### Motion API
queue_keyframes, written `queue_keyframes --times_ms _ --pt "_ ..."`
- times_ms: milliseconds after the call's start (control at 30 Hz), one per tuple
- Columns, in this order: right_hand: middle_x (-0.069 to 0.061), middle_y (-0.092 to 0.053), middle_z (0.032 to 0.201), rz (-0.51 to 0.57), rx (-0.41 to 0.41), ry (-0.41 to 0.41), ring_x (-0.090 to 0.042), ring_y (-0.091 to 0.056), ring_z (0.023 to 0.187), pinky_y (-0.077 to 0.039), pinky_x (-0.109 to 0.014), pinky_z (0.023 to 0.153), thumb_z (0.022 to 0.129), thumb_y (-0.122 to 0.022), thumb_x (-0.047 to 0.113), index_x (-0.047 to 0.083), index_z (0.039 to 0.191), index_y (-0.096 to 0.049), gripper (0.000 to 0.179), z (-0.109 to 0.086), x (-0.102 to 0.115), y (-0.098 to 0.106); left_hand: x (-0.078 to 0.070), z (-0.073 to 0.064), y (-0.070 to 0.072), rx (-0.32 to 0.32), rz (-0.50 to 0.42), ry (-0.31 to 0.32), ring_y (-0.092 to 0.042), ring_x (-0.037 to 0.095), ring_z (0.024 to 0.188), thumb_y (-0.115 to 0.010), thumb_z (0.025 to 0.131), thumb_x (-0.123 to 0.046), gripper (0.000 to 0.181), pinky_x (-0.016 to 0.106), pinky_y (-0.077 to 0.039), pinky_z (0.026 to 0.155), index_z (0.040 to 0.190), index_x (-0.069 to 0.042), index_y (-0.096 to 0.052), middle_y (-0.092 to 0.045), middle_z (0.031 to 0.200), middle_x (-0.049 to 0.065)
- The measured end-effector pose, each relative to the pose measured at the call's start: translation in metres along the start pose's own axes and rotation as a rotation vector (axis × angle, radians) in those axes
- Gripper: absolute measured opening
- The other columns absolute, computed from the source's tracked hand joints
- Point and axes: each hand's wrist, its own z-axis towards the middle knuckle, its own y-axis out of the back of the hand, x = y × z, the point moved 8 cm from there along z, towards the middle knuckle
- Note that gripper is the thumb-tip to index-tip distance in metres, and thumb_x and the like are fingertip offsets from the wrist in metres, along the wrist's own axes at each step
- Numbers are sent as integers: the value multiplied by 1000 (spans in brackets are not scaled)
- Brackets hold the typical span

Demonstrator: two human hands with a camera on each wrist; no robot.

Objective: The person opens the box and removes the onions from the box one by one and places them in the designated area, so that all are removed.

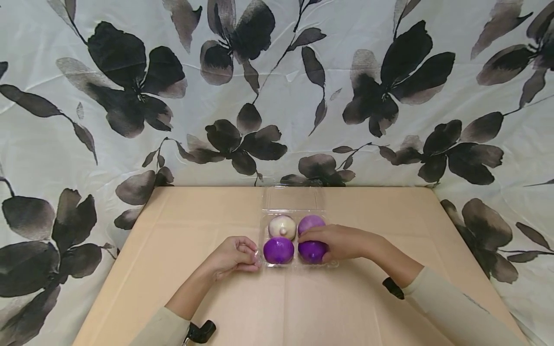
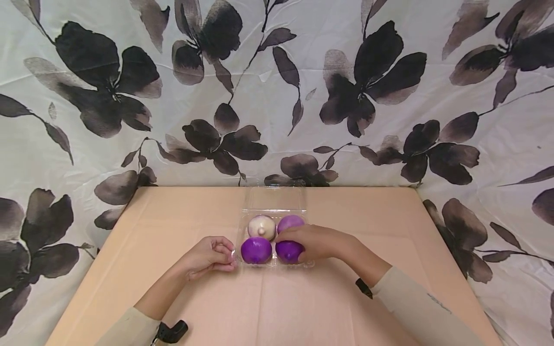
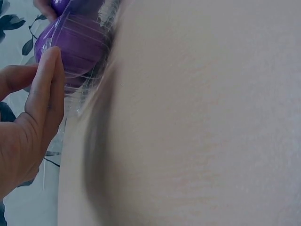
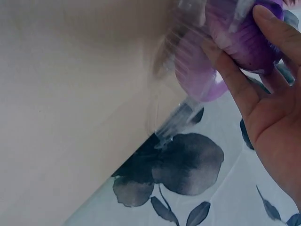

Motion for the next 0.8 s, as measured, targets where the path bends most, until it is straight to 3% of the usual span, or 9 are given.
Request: queue_keyframes --times_ms 333,567,800 --pt "-1 -58 148 134 -89 30 -29 -57 136 -55 -50 111 82 -84 3 25 147 -53 76 -16 -9 22 -2 4 -1 -1 -3 -3 -77 25 81 -61 91 17 26 36 -69 82 113 14 -49 -68 85 10" --pt "-3 -53 155 207 -149 -14 -31 -53 140 -54 -51 112 85 -83 8 27 149 -53 72 -26 -24 32 -4 3 -1 -3 -10 -2 -77 25 81 -62 90 17 25 36 -69 81 112 13 -50 -69 84 10" --pt "-5 -55 150 299 -262 -21 -29 -61 130 -63 -39 101 86 -84 9 22 147 -53 69 -38 -37 48 -4 4 -2 0 -6 -6 -77 24 80 -63 89 17 26 35 -69 81 111 13 -49 -70 83 9"
